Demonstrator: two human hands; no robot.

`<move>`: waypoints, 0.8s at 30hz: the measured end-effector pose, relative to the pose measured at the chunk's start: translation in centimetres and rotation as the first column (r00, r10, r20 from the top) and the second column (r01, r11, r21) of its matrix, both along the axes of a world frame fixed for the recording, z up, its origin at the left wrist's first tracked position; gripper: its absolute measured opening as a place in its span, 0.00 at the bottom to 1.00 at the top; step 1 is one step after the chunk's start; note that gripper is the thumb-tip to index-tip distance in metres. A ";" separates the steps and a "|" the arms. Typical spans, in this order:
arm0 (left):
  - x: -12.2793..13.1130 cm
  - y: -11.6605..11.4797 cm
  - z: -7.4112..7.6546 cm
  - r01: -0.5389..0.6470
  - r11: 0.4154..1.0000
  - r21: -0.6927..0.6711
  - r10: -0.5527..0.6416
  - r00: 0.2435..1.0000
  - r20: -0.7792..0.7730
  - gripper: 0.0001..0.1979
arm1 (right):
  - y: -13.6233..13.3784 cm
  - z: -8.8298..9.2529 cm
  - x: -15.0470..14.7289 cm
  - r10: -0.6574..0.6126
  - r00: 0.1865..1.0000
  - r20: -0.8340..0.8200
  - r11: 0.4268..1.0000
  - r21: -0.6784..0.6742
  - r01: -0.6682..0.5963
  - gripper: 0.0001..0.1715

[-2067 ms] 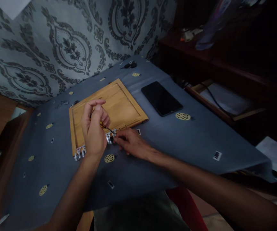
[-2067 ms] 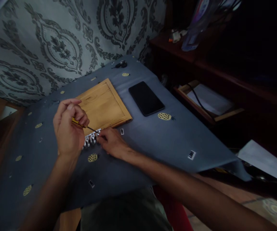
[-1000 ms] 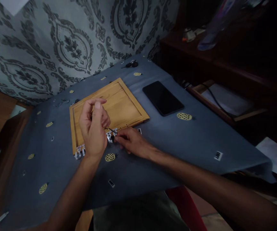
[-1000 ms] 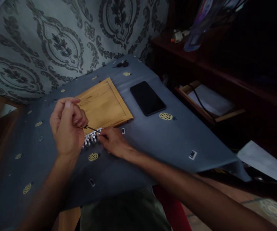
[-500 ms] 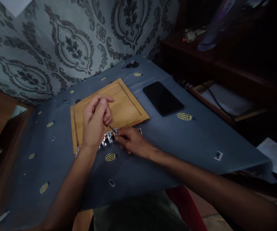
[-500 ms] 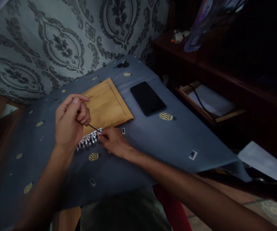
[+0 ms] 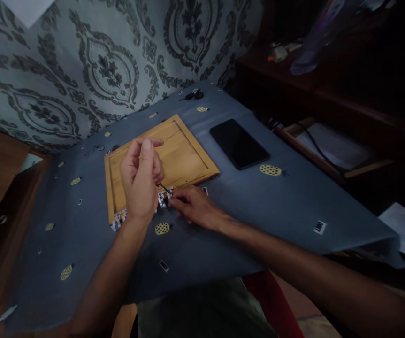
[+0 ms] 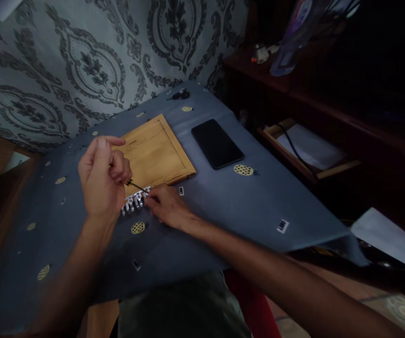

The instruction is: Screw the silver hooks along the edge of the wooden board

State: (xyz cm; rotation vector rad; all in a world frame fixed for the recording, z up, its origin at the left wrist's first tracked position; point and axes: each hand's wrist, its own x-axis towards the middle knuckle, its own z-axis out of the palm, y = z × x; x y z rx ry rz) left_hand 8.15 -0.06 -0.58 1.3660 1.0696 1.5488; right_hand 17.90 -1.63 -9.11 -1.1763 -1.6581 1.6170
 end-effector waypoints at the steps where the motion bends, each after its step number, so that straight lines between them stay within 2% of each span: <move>1: 0.1 0.1 0.0 0.003 1.000 0.005 -0.003 1.000 0.007 0.14 | 0.0 0.0 0.0 -0.001 1.000 0.000 1.000 0.001 0.001 0.13; 8: -0.4 0.9 -0.2 0.061 0.998 -0.015 -0.061 0.998 0.025 0.18 | 0.0 0.1 0.0 -0.012 1.000 -0.012 1.000 0.000 0.012 0.13; 14: -1.1 0.8 -0.1 0.189 0.981 -0.036 -0.190 0.982 -0.013 0.14 | 0.0 0.0 0.0 -0.019 0.999 -0.040 1.000 0.005 0.019 0.13; 16: -1.1 0.6 -0.1 0.152 0.988 -0.020 -0.153 0.986 -0.066 0.13 | 0.0 -0.1 0.1 -0.013 0.999 -0.038 1.000 0.018 0.014 0.13; 20: -0.8 0.1 -0.3 -0.027 0.997 0.073 0.040 0.982 -0.186 0.12 | 0.1 -0.4 0.0 -0.003 0.999 -0.039 0.999 0.040 0.004 0.12; 24: -0.5 -0.1 -0.5 -0.055 0.995 0.081 0.063 0.993 -0.102 0.12 | 0.2 -0.5 -0.1 -0.015 0.999 -0.036 0.998 0.055 0.017 0.13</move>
